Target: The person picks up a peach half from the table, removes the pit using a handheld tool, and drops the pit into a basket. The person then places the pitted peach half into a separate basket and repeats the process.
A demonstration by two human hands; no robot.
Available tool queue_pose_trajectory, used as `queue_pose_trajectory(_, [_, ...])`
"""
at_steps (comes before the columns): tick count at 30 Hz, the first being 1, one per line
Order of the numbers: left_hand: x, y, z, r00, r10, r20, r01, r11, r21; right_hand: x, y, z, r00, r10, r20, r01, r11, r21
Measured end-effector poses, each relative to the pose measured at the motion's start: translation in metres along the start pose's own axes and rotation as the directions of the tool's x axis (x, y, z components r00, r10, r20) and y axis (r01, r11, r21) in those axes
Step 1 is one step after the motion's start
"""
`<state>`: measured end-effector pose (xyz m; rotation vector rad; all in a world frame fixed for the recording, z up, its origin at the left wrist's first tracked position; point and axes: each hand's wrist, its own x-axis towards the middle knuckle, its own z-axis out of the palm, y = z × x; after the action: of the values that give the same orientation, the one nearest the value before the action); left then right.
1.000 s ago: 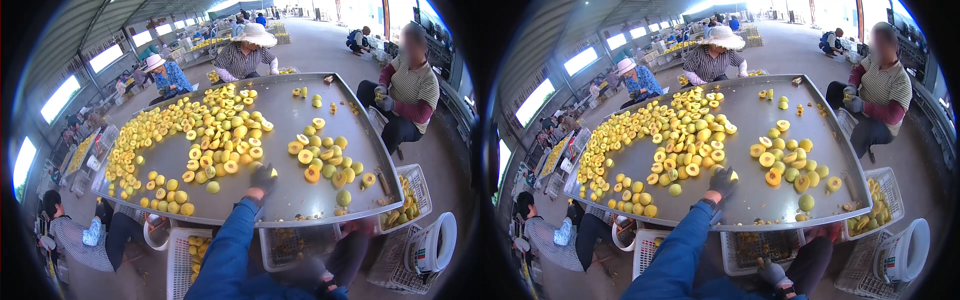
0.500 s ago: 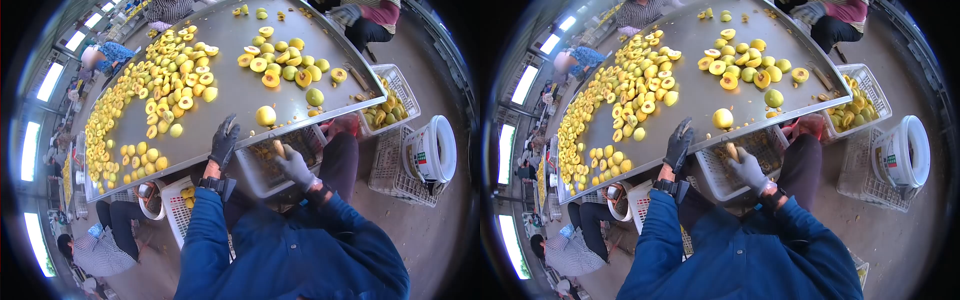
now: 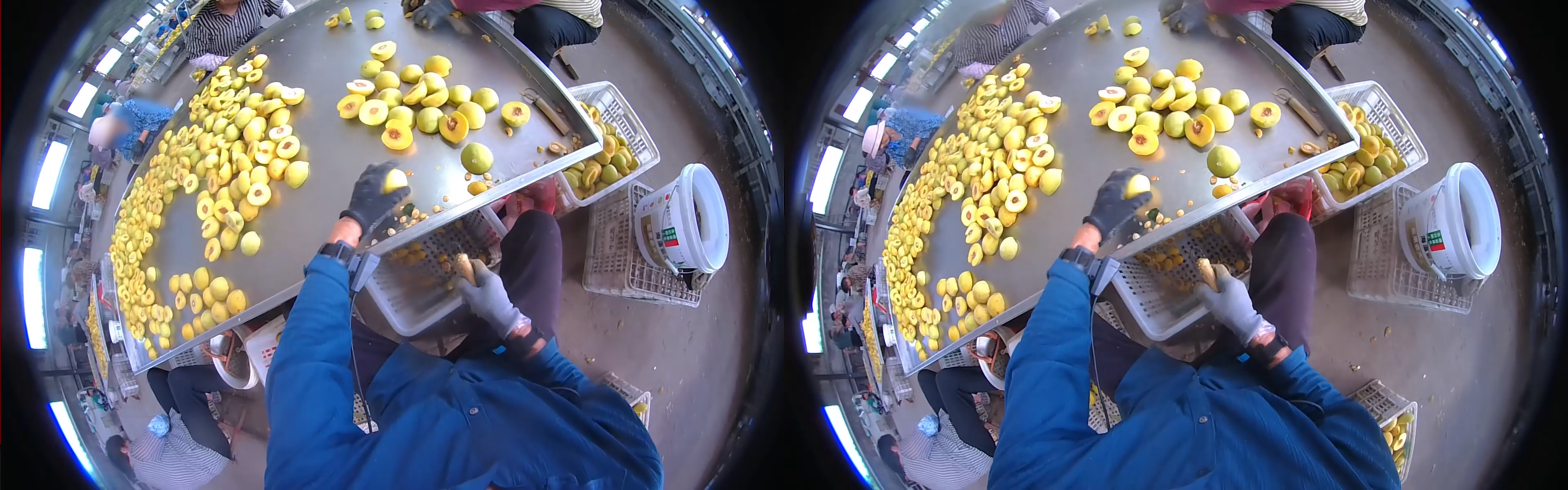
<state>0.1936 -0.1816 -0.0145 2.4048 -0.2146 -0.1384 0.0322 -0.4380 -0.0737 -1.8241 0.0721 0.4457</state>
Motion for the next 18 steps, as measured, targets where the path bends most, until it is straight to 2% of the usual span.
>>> queue_pose_trajectory(1, [-0.008,-0.006,-0.005,0.995,-0.104,-0.015,0.090,0.921,-0.380,0.005,-0.003,-0.002,1.000,-0.014,0.003,0.014,1.000,0.011])
queue_pose_trajectory(2, [-0.019,-0.005,-0.010,0.978,-0.210,0.006,0.154,0.697,-0.700,0.008,-0.008,-0.003,1.000,-0.029,0.009,0.028,0.999,0.024])
queue_pose_trajectory(4, [-0.054,0.013,-0.018,0.981,-0.184,-0.058,-0.005,0.275,-0.962,0.005,-0.049,-0.004,0.990,-0.138,0.042,0.138,0.990,-0.003])
queue_pose_trajectory(5, [-0.070,0.027,-0.020,0.977,-0.209,-0.043,-0.015,0.136,-0.991,0.003,-0.065,-0.003,0.975,-0.214,0.060,0.216,0.976,-0.032])
queue_pose_trajectory(7, [-0.095,0.030,-0.012,0.955,-0.168,-0.246,-0.122,0.533,-0.838,0.002,-0.087,0.008,0.930,-0.355,0.094,0.361,0.930,-0.063])
queue_pose_trajectory(8, [-0.108,0.043,-0.015,0.957,-0.061,-0.285,-0.140,0.761,-0.634,0.001,-0.095,0.013,0.909,-0.404,0.106,0.412,0.908,-0.075])
queue_pose_trajectory(9, [-0.122,0.054,-0.017,0.946,0.047,-0.320,-0.171,0.913,-0.370,-0.001,-0.103,0.016,0.885,-0.450,0.115,0.460,0.883,-0.088])
queue_pose_trajectory(11, [-0.133,0.049,-0.006,0.917,-0.059,-0.396,-0.176,0.829,-0.531,-0.013,-0.121,0.021,0.833,-0.541,0.111,0.552,0.824,-0.126])
queue_pose_trajectory(13, [-0.139,0.066,0.000,0.893,-0.084,-0.443,-0.227,0.766,-0.602,-0.021,-0.132,0.020,0.853,-0.504,0.134,0.520,0.843,-0.135])
queue_pose_trajectory(15, [-0.143,0.078,0.005,0.874,-0.097,-0.477,-0.274,0.712,-0.647,-0.027,-0.134,0.022,0.869,-0.479,0.123,0.494,0.857,-0.146])
queue_pose_trajectory(18, [-0.145,0.100,0.010,0.846,-0.115,-0.520,-0.303,0.700,-0.647,-0.028,-0.128,0.028,0.851,-0.520,0.077,0.525,0.829,-0.194])
